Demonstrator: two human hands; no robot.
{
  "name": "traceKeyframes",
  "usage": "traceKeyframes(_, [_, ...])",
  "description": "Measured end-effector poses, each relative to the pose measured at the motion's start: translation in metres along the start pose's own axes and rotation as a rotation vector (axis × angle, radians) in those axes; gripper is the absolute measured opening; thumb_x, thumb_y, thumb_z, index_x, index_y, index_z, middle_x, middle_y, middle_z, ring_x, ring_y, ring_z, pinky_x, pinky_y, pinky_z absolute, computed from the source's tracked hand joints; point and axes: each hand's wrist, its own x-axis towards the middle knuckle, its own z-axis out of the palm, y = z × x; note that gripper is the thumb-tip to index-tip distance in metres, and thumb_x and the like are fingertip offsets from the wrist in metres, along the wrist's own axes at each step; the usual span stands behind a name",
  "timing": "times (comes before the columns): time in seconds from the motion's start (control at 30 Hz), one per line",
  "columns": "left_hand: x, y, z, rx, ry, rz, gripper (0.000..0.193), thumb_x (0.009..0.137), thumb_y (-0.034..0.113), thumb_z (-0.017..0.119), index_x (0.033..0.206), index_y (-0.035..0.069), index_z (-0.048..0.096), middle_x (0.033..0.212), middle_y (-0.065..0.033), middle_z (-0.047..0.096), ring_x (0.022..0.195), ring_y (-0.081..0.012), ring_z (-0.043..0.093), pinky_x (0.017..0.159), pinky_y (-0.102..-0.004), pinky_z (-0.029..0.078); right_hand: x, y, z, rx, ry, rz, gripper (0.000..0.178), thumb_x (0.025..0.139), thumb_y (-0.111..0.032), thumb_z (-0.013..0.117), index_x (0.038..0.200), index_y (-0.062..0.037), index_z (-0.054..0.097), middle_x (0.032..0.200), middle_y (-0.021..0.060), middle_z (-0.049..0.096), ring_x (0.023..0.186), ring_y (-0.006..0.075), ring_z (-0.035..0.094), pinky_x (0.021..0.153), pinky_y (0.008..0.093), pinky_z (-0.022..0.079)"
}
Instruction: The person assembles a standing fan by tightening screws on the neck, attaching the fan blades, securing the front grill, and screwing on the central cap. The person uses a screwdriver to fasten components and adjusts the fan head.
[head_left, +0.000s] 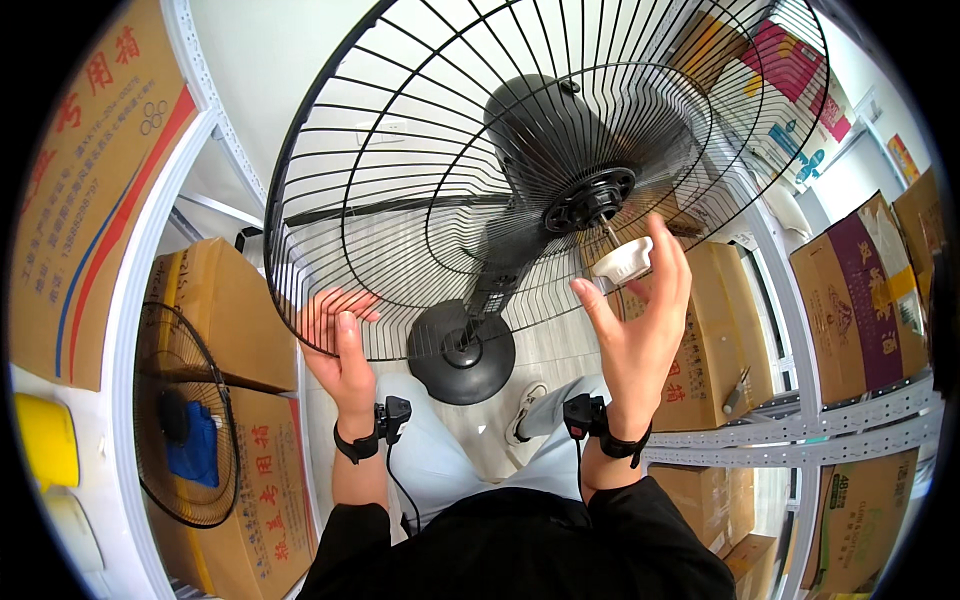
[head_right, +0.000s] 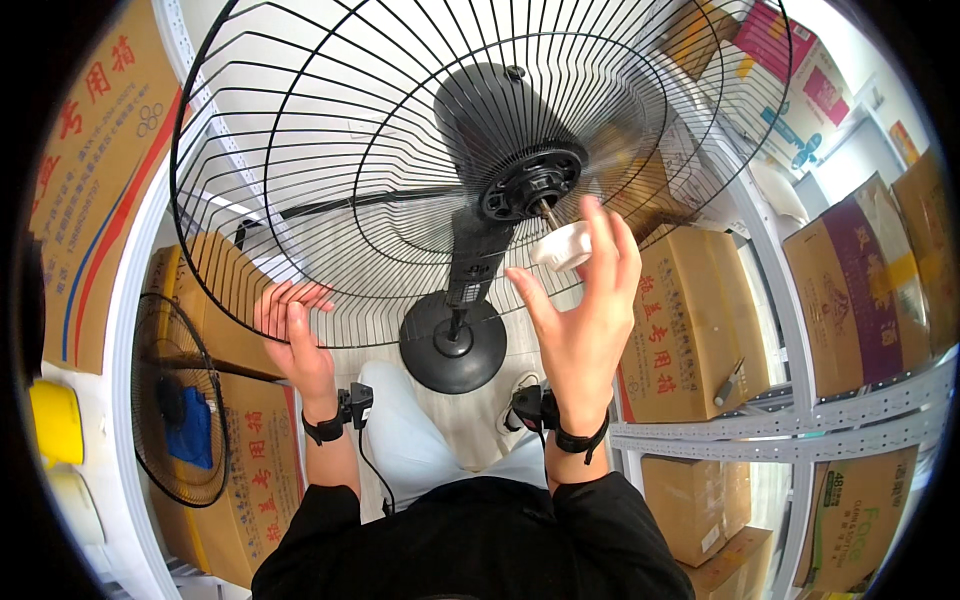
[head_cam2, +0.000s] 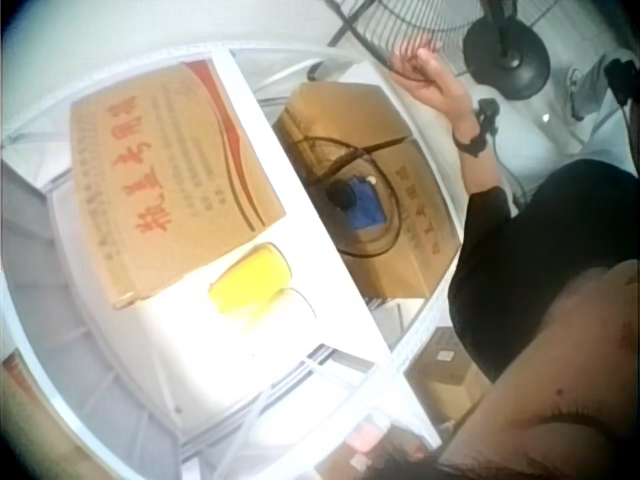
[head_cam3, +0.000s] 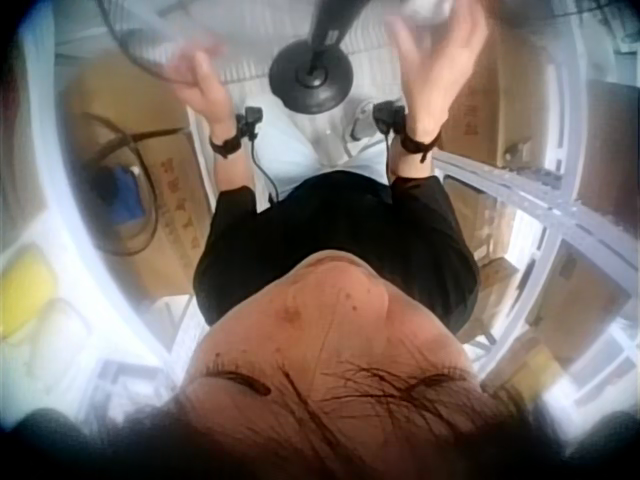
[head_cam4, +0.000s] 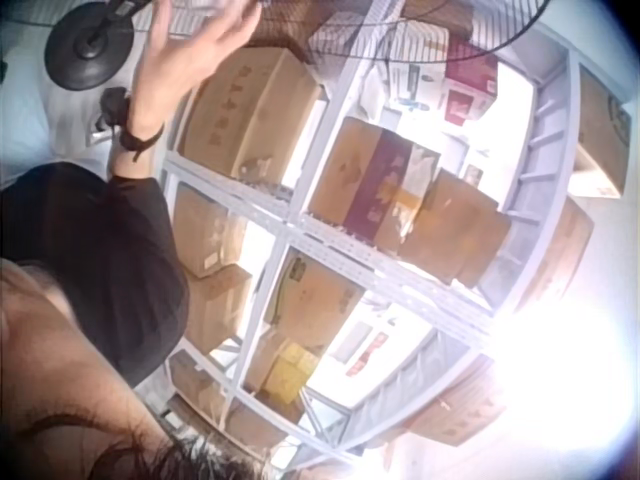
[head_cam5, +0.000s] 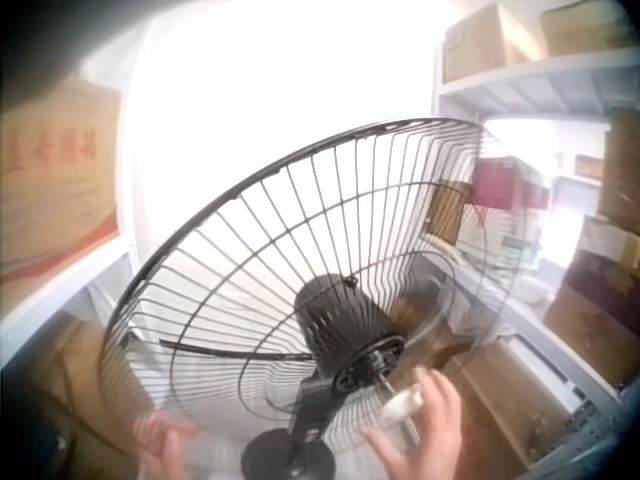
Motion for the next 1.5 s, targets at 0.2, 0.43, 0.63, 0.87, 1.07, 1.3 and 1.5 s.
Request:
traceKeyframes(0.2, [0.006, 0.0, 0.008, 0.002, 0.036, -0.027, 0.027, 0.097, 0.009, 0.046, 0.119, -0.007, 0.046, 0.1, -0.0206, 0.063, 0.088, -0.0251, 0.065, 0.071, -0.0346, 0.053, -0.006, 0.011, 0.008, 0.189, -0.051, 0.193, 0.071, 0.074, -0.016, 0.082, 0.135, -0.0022, 0.048, 0.115, 0.0158, 0.062, 0.096, 0.0217, 0.065, 0.074, 0.0305, 0.056])
traceKeyframes(0.43, [0.004, -0.002, 0.01, 0.014, 0.056, -0.003, 0.026, 0.098, 0.01, 0.046, 0.118, -0.006, 0.047, 0.099, -0.0205, 0.062, 0.086, -0.0247, 0.066, 0.07, -0.0336, 0.054, -0.003, 0.005, 0.002, 0.273, -0.106, 0.416, 0.072, 0.073, -0.019, 0.083, 0.134, -0.0058, 0.048, 0.136, 0.0196, 0.047, 0.115, 0.0249, 0.057, 0.075, 0.0319, 0.056])
traceKeyframes(0.63, [0.004, 0.003, 0.01, 0.025, 0.056, -0.001, 0.026, 0.098, 0.01, 0.047, 0.118, -0.007, 0.046, 0.097, -0.02, 0.062, 0.085, -0.024, 0.065, 0.069, -0.0333, 0.055, -0.002, 0.014, 0.005, 0.061, -0.019, -0.007, 0.069, 0.075, -0.023, 0.082, 0.131, -0.0015, 0.049, 0.109, 0.0204, 0.064, 0.093, 0.0241, 0.067, 0.074, 0.0319, 0.055])
traceKeyframes(0.87, [0.003, 0.002, 0.012, 0.014, 0.052, -0.003, 0.026, 0.098, 0.01, 0.047, 0.118, -0.007, 0.046, 0.098, -0.0202, 0.062, 0.085, -0.0242, 0.065, 0.07, -0.033, 0.055, -0.002, 0.007, -0.001, 0.197, -0.158, 0.374, 0.073, 0.075, -0.026, 0.082, 0.135, -0.0023, 0.047, 0.106, 0.019, 0.065, 0.089, 0.0235, 0.068, 0.074, 0.0335, 0.055])
traceKeyframes(1.07, [0.004, 0.001, 0.01, 0.009, 0.052, -0.003, 0.027, 0.098, 0.01, 0.047, 0.119, -0.007, 0.046, 0.099, -0.0207, 0.061, 0.085, -0.0245, 0.065, 0.07, -0.0332, 0.054, -0.002, 0.007, 0.001, 0.016, -0.003, 0.029, 0.071, 0.076, -0.021, 0.081, 0.137, -0.0083, 0.046, 0.111, 0.0177, 0.061, 0.09, 0.0261, 0.067, 0.072, 0.0353, 0.055])
traceKeyframes(1.3, [0.007, -0.001, 0.012, -0.007, 0.073, 0.002, 0.025, 0.099, 0.01, 0.047, 0.118, -0.007, 0.046, 0.098, -0.0201, 0.062, 0.083, -0.0234, 0.066, 0.069, -0.0324, 0.054, -0.006, 0.013, 0.004, 0.08, 0.014, -0.052, 0.068, 0.075, -0.025, 0.082, 0.133, -0.0103, 0.052, 0.113, 0.0137, 0.06, 0.088, 0.0255, 0.065, 0.067, 0.0325, 0.055])
traceKeyframes(1.5, [0.022, -0.015, 0.015, 0.007, 0.09, 0.012, 0.022, 0.1, 0.01, 0.047, 0.117, -0.004, 0.049, 0.097, -0.0146, 0.062, 0.082, -0.0179, 0.065, 0.067, -0.0277, 0.053, -0.006, 0.009, -0.002, 0.167, -0.126, 0.337, 0.072, 0.073, -0.032, 0.083, 0.132, -0.0027, 0.051, 0.116, 0.019, 0.061, 0.094, 0.0255, 0.066, 0.07, 0.0335, 0.055])
